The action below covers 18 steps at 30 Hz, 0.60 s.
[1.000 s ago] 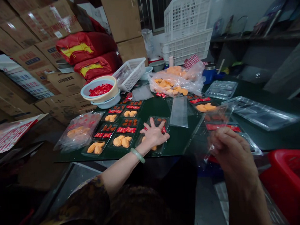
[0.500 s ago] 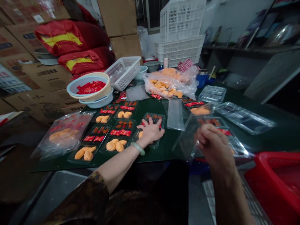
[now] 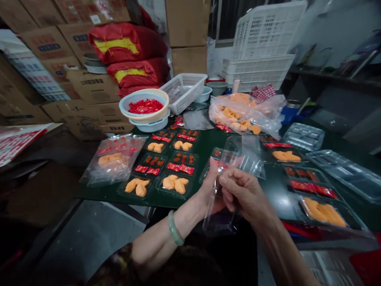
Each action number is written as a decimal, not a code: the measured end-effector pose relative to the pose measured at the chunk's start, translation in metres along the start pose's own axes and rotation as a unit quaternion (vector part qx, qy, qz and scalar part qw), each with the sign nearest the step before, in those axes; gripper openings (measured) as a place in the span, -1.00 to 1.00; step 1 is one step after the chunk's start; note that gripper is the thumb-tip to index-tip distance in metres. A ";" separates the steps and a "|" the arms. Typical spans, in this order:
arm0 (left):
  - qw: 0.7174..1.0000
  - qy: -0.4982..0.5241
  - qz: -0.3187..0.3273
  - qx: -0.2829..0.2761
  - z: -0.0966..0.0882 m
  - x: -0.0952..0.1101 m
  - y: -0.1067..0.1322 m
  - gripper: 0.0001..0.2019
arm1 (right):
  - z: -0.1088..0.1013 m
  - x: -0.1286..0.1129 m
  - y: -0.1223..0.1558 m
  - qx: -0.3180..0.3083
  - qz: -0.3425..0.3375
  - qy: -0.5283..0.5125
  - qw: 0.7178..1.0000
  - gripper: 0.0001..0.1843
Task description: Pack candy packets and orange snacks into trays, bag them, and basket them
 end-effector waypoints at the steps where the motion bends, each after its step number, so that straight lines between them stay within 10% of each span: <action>1: 1.000 0.017 0.001 -0.001 -0.005 0.004 0.004 0.02 | 0.005 0.001 -0.002 -0.006 0.010 0.000 1.000 -0.74; 9: 0.997 0.016 0.027 -0.070 -0.030 0.024 0.023 0.01 | 0.046 0.016 -0.023 -0.051 0.054 0.037 0.997 -0.67; 13: 0.990 -0.106 0.093 -0.013 -0.044 0.063 0.045 -0.08 | 0.048 0.013 -0.034 -0.042 0.010 0.065 0.997 -0.73; 16: 0.927 -0.305 0.169 0.135 -0.065 0.120 0.073 -0.16 | 0.025 0.001 -0.041 0.064 -0.045 0.072 0.994 -0.80; 18: 0.825 -0.473 0.177 0.253 -0.079 0.152 0.088 -0.20 | 0.009 0.001 -0.043 0.120 -0.051 0.080 0.988 -0.79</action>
Point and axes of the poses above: each hand's wrist, its own y-axis away from the middle knuckle, its own z-axis out of the palm, x = y × z, the point moved 6 cm from there along -y, towards the middle knuckle, and after that the axes turned 6 degrees about -z, right-handed, at the moved point
